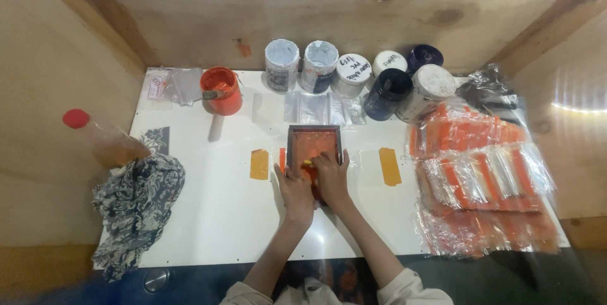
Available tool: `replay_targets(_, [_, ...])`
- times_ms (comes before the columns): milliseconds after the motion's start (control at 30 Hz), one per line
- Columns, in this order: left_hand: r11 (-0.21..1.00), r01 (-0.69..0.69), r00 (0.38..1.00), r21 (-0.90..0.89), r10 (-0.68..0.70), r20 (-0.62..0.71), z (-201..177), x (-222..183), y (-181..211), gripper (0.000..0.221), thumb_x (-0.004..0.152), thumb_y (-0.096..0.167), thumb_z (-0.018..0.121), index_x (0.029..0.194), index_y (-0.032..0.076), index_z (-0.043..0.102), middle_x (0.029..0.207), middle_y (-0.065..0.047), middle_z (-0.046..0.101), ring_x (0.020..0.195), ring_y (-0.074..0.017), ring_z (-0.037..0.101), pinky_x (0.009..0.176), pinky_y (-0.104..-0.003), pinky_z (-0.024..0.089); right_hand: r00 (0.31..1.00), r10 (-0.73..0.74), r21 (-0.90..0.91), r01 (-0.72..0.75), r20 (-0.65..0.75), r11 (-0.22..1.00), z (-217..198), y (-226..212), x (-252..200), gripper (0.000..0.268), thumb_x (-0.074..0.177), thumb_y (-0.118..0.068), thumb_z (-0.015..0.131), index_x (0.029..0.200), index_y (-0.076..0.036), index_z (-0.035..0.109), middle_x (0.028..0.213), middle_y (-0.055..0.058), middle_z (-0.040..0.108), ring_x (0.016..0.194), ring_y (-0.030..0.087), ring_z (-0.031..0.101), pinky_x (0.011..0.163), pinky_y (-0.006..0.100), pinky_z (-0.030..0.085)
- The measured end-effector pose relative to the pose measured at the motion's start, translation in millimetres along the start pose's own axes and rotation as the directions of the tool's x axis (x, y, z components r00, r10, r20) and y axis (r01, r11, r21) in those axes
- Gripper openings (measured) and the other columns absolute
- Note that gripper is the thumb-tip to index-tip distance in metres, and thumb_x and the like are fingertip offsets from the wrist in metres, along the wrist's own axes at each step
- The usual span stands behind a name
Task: Spreading orange ink or paste into a rectangular frame using a small hand-held scraper tool.
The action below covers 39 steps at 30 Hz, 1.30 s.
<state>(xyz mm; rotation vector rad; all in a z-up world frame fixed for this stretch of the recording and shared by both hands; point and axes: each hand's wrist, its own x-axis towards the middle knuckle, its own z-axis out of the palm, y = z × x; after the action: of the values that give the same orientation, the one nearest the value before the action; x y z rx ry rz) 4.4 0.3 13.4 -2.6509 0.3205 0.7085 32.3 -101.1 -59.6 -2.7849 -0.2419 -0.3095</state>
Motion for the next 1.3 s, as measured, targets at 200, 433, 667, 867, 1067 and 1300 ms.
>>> replay_targets(200, [1.0,0.01,1.0,0.01,-0.01,-0.006,19,16,7,0.073,0.094,0.066,0.053,0.147,0.016,0.046,0.159,-0.009,0.042,0.146,-0.0235,0.039,0.122,-0.065,-0.002,0.999,-0.029,0.01,0.029,-0.012,1.0,4,1,-46,0.018,0.079,-0.016,0.073,0.097,-0.019,0.074,0.093,0.003,0.076,0.116,0.02,0.063,0.113,0.063,0.024])
replay_targets(433, [0.998,0.004,1.0,0.07,-0.002,-0.029,-10,-22,-14,0.072,0.094,0.068,0.053,0.149,0.022,0.044,0.16,-0.002,0.041,0.147,-0.0202,0.038,0.121,-0.061,-0.004,0.99,0.078,0.104,-0.09,0.118,0.99,-6,32,-10,0.013,0.091,-0.022,0.072,0.101,-0.019,0.079,0.11,0.006,0.076,0.135,0.028,0.053,0.114,0.067,0.025])
replay_targets(667, [0.979,-0.1,0.973,-0.177,0.059,-0.225,-13,-30,-43,0.042,0.086,0.048,0.075,0.118,0.022,0.072,0.14,-0.003,0.063,0.141,-0.0184,0.046,0.123,-0.053,0.005,0.997,0.073,0.056,-0.071,-0.038,0.996,-19,15,28,0.013,0.089,-0.03,0.073,0.099,-0.028,0.082,0.117,0.007,0.075,0.147,0.032,0.041,0.114,0.073,0.02])
replay_targets(867, [0.95,-0.16,0.937,-0.268,0.061,-0.343,-12,-38,-61,0.036,0.084,0.03,0.08,0.118,0.018,0.072,0.14,-0.002,0.062,0.145,-0.0186,0.039,0.124,-0.051,0.007,1.0,0.012,0.026,-0.013,0.026,1.0,-17,7,-33,0.017,0.091,-0.028,0.073,0.106,-0.028,0.08,0.134,0.007,0.067,0.148,0.027,0.04,0.118,0.071,0.013])
replay_targets(1067, [0.925,-0.183,0.947,-0.332,0.076,-0.312,-24,-42,-66,0.048,0.086,0.018,0.078,0.132,0.017,0.064,0.149,-0.001,0.054,0.149,-0.0234,0.033,0.123,-0.054,0.003,0.989,0.062,-0.01,-0.062,0.138,0.998,-34,16,-15,0.012,0.087,-0.04,0.074,0.097,-0.04,0.08,0.119,-0.007,0.075,0.146,0.015,0.043,0.119,0.07,0.014])
replay_targets(1300, [0.956,-0.121,0.977,-0.266,0.067,-0.203,-5,-16,-49,0.057,0.085,0.015,0.078,0.138,0.019,0.057,0.148,0.002,0.055,0.143,-0.0229,0.041,0.12,-0.063,0.002,0.996,0.079,-0.088,-0.082,-0.033,0.993,17,51,64,0.011,0.087,-0.047,0.071,0.095,-0.047,0.079,0.106,-0.013,0.078,0.147,0.015,0.045,0.118,0.07,0.018])
